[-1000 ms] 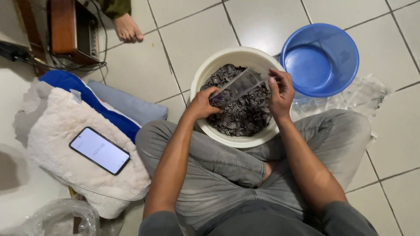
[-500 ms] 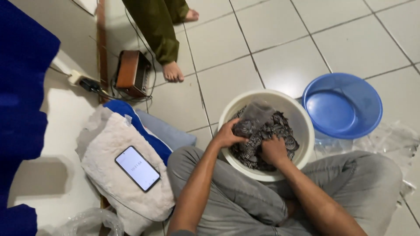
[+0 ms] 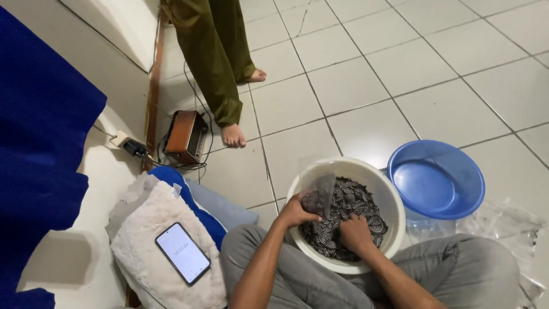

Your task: Packaging small ring-shaped snacks into plastic bags using a scoop while sitting on the floor.

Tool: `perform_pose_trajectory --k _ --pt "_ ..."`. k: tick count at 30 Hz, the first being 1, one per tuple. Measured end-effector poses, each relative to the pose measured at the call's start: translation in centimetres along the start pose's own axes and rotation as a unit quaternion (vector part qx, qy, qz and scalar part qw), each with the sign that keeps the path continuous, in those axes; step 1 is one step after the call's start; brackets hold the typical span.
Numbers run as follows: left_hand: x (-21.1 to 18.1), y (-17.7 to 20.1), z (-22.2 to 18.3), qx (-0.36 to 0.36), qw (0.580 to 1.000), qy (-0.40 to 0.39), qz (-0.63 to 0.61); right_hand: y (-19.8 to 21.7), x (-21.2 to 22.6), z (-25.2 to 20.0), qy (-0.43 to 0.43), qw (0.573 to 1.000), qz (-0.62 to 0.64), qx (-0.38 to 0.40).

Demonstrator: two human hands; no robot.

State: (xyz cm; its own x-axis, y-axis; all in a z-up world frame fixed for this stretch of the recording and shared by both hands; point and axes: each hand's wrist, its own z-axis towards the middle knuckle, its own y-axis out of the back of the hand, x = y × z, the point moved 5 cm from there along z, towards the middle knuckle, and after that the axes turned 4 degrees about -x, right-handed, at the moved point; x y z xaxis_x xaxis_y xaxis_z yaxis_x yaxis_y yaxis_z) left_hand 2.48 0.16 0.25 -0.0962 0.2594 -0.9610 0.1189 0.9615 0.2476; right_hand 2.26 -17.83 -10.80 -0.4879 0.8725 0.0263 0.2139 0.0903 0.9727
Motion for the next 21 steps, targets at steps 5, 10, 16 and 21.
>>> perform_pose_trajectory --k 5,10,16,21 --pt "-2.0 0.2 0.3 0.019 0.997 0.043 0.065 2.2 -0.3 -0.5 -0.029 0.999 0.033 -0.006" --pt "-3.9 0.3 0.2 0.053 0.986 0.089 0.132 5.2 -0.7 -0.9 -0.061 0.995 0.071 -0.022" --pt "-2.9 0.0 0.8 0.064 0.982 0.056 0.168 4.9 -0.4 -1.2 -0.043 0.998 0.048 -0.003" --pt "-4.7 -0.2 -0.2 0.082 0.969 0.130 0.194 2.4 0.2 -1.0 -0.040 0.998 0.027 0.037"
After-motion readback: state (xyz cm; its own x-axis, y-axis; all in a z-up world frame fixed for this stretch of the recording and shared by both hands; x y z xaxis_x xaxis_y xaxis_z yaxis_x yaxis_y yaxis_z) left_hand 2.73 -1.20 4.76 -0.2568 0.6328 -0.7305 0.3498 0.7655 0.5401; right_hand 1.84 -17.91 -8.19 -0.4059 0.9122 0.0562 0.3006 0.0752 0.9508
